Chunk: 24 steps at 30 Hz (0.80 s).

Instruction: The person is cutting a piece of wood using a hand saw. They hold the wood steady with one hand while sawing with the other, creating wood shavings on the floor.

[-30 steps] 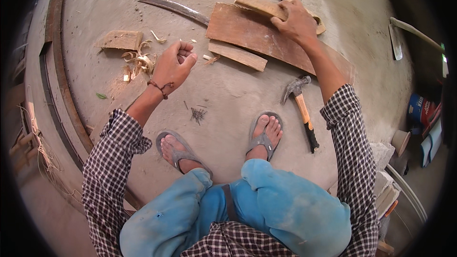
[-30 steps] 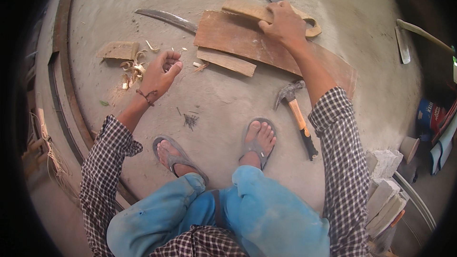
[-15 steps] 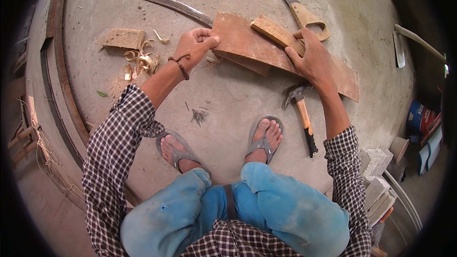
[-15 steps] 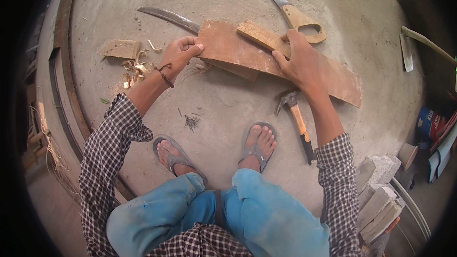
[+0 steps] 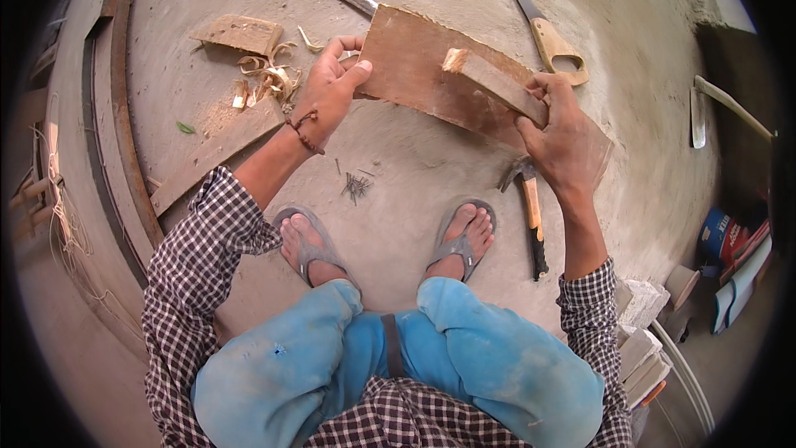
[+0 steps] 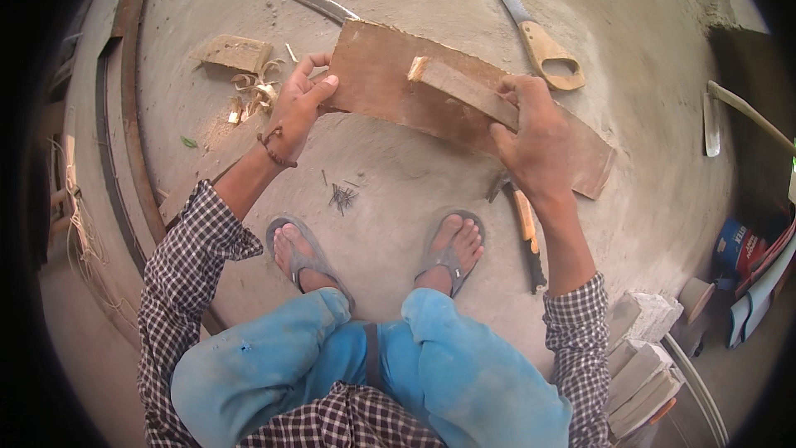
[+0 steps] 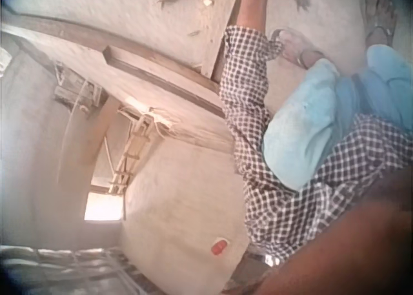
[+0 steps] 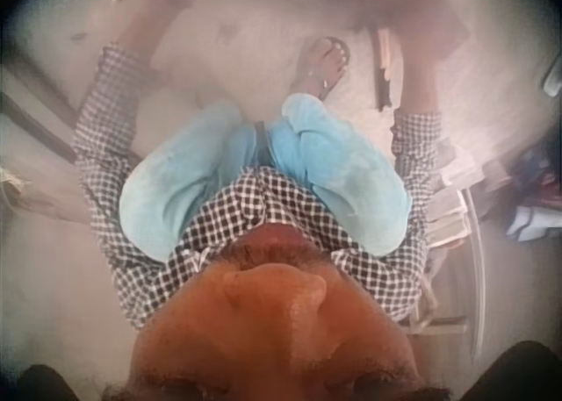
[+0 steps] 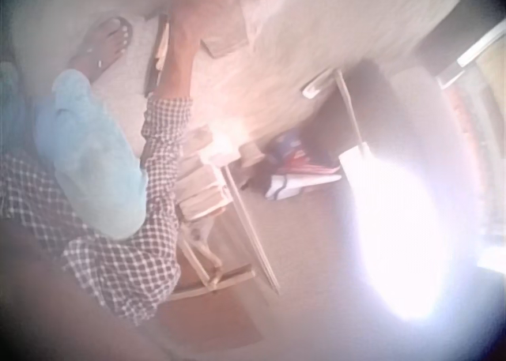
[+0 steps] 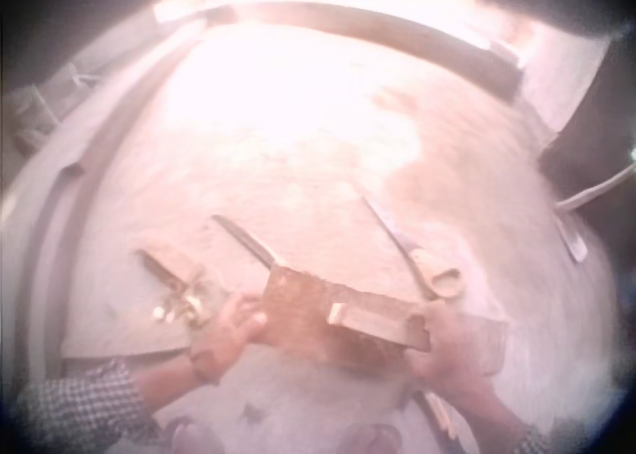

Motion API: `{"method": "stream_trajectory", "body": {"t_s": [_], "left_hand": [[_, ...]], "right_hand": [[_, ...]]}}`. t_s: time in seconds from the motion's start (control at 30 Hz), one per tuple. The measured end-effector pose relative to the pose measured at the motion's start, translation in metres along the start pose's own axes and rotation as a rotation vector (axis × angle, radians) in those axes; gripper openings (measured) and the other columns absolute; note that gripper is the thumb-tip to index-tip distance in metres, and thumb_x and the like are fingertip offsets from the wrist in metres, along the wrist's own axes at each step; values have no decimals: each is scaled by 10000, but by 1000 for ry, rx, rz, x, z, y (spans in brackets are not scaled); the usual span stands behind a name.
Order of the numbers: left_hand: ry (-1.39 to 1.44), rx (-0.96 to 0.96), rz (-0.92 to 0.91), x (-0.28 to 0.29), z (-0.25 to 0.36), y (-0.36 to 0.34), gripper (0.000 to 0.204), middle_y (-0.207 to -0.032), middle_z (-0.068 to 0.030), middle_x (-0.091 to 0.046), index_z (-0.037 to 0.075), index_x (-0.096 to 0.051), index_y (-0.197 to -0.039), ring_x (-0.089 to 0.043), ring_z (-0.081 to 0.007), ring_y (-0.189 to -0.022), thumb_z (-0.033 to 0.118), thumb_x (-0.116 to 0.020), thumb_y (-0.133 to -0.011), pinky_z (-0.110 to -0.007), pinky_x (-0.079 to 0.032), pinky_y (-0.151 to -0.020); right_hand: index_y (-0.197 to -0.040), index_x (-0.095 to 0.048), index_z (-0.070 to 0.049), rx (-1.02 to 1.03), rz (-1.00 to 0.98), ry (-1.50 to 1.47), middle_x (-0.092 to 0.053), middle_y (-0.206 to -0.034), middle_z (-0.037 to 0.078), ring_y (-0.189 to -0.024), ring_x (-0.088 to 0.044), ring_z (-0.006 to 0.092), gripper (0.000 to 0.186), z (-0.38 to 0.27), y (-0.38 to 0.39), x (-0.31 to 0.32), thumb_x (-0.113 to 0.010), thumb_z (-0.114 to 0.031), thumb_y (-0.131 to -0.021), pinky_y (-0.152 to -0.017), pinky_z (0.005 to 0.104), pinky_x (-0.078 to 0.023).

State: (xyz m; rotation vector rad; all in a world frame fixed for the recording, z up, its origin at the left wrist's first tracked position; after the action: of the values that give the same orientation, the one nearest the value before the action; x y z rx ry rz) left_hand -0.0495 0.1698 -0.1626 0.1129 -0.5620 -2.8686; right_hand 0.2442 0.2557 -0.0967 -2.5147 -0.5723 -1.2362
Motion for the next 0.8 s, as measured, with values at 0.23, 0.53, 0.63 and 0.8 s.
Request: {"method": "stream_trajectory", "body": {"t_s": [0.23,0.53,0.63,0.8], "left_hand": [[285,186,38,40,-38,20,422,-1263,-108,-661,28,-526,-1405,-666,-184,-1162,300,-522,-1082,-380,-600,-907],[220,199,-25,40,-50,26,395,-1276,-37,-665,74,-559,-1367,-655,-108,-1152,341,-580,-1077,-322,-576,-947],[161,136,-47,35,-42,28,435,-1324,-70,-654,46,-509,-1421,-644,-123,-1193,292,-599,-1073,-313,-557,-994],[116,54,-80,35,-46,26,523,-1373,-136,-638,-1,-406,-1505,-640,-158,-1218,234,-594,-1077,-319,-528,-1054]], "right_hand": [[-1228,-686,-149,160,-81,-21,-629,-1101,100,-901,-706,306,433,-47,-9,-44,-736,-55,-808,-752,415,-569],[-1208,-703,-149,154,-172,20,-632,-1100,67,-859,-712,271,388,-65,-7,-84,-749,-84,-828,-734,392,-580],[-1210,-712,-142,160,-168,18,-634,-1089,66,-864,-708,263,395,-64,-4,-85,-754,-76,-823,-742,384,-578],[-1183,-707,-151,195,-166,9,-633,-1094,58,-846,-725,245,350,-70,-2,-81,-773,-117,-840,-712,384,-595]]}}
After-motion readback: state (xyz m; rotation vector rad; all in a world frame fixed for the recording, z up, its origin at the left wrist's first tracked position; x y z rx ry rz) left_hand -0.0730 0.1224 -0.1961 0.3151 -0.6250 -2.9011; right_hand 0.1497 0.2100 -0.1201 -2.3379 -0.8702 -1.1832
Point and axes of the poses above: each hand's wrist, its own y-axis away from the middle knuckle, its own x-axis out of the back of the hand, z = x × y, the point moved 6 cm from there along -y, towards the middle knuckle
